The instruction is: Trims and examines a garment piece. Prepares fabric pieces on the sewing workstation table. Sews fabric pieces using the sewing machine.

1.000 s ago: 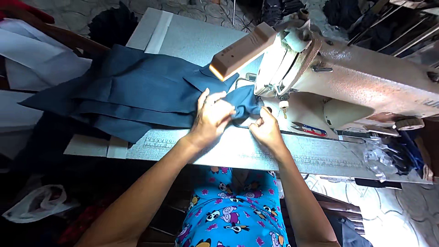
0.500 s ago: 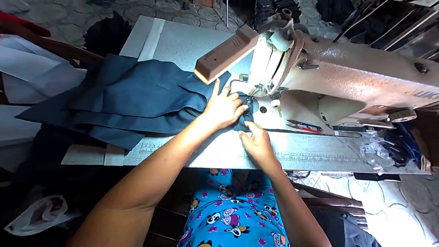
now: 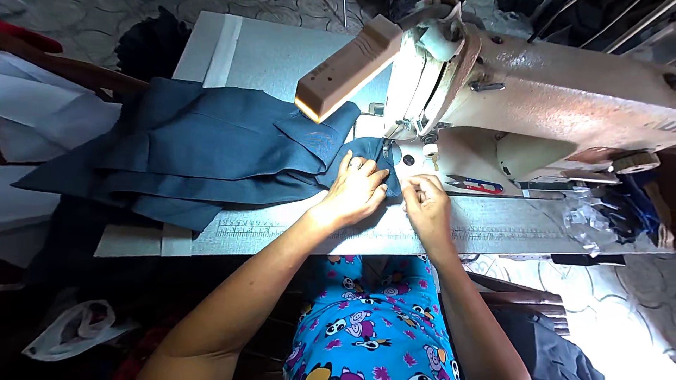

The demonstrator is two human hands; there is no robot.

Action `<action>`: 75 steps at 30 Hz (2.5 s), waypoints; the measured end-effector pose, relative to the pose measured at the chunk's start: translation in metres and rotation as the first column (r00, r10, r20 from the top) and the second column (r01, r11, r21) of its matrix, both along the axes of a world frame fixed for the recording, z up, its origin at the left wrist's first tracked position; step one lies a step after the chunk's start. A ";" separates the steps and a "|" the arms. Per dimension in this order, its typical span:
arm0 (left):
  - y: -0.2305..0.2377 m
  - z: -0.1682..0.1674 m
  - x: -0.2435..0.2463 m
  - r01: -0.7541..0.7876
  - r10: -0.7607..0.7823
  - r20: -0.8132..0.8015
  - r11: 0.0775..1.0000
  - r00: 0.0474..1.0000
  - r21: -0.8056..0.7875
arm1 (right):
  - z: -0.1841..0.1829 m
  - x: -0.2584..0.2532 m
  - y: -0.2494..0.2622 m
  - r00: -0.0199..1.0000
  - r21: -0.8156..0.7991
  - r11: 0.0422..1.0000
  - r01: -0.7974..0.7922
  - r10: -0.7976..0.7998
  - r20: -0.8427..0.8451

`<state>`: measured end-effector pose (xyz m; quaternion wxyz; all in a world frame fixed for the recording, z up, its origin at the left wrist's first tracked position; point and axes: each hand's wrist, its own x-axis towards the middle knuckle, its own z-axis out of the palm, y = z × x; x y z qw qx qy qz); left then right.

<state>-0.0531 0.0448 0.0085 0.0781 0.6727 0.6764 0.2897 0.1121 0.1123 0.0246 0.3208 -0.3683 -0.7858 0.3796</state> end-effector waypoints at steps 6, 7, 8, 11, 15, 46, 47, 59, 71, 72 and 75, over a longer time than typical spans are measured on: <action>-0.005 -0.005 -0.002 0.029 -0.029 -0.098 1.000 0.995 0.005 | 0.004 -0.017 -0.004 0.970 -0.056 0.998 0.023 -0.009 0.244; -0.006 -0.006 -0.003 0.037 -0.036 -0.106 0.999 0.994 0.006 | 0.004 -0.019 -0.007 0.970 -0.047 0.999 0.025 -0.013 0.242; -0.007 -0.007 -0.003 0.040 -0.039 -0.107 0.999 0.993 0.006 | 0.003 -0.020 -0.012 0.967 -0.022 0.999 0.024 -0.017 0.255; -0.009 -0.006 -0.003 0.050 -0.050 -0.112 0.999 0.992 0.003 | 0.006 -0.028 -0.026 0.927 0.056 0.998 0.023 -0.042 0.373; -0.014 -0.002 -0.006 0.081 -0.084 -0.113 0.996 0.990 -0.035 | 0.013 -0.031 -0.029 0.882 0.028 1.000 -0.002 -0.012 0.472; 0.023 0.015 -0.037 -0.202 0.196 0.067 0.974 0.978 0.101 | 0.005 -0.041 0.005 0.926 0.138 0.989 -0.060 0.003 0.379; 0.021 0.018 -0.039 -0.284 0.283 0.039 0.959 0.958 0.017 | 0.001 -0.040 0.005 0.943 0.152 0.986 -0.068 0.014 0.332; -0.064 0.001 -0.023 -0.110 0.126 -0.054 0.966 0.991 0.235 | 0.005 -0.016 0.012 0.946 -0.117 0.940 -0.321 0.324 0.005; 0.037 0.030 -0.040 -0.071 0.003 -0.314 0.976 0.949 -0.205 | -0.001 -0.028 -0.008 0.955 -0.047 0.985 -0.164 0.170 0.242; 0.043 0.030 -0.043 -0.084 0.009 -0.335 0.974 0.942 -0.212 | 0.002 -0.032 -0.007 0.951 -0.059 0.984 -0.168 0.178 0.254; 0.052 0.026 -0.057 -0.111 0.041 -0.313 0.971 0.949 -0.211 | 0.004 -0.040 -0.005 0.944 -0.036 0.978 -0.204 0.206 0.256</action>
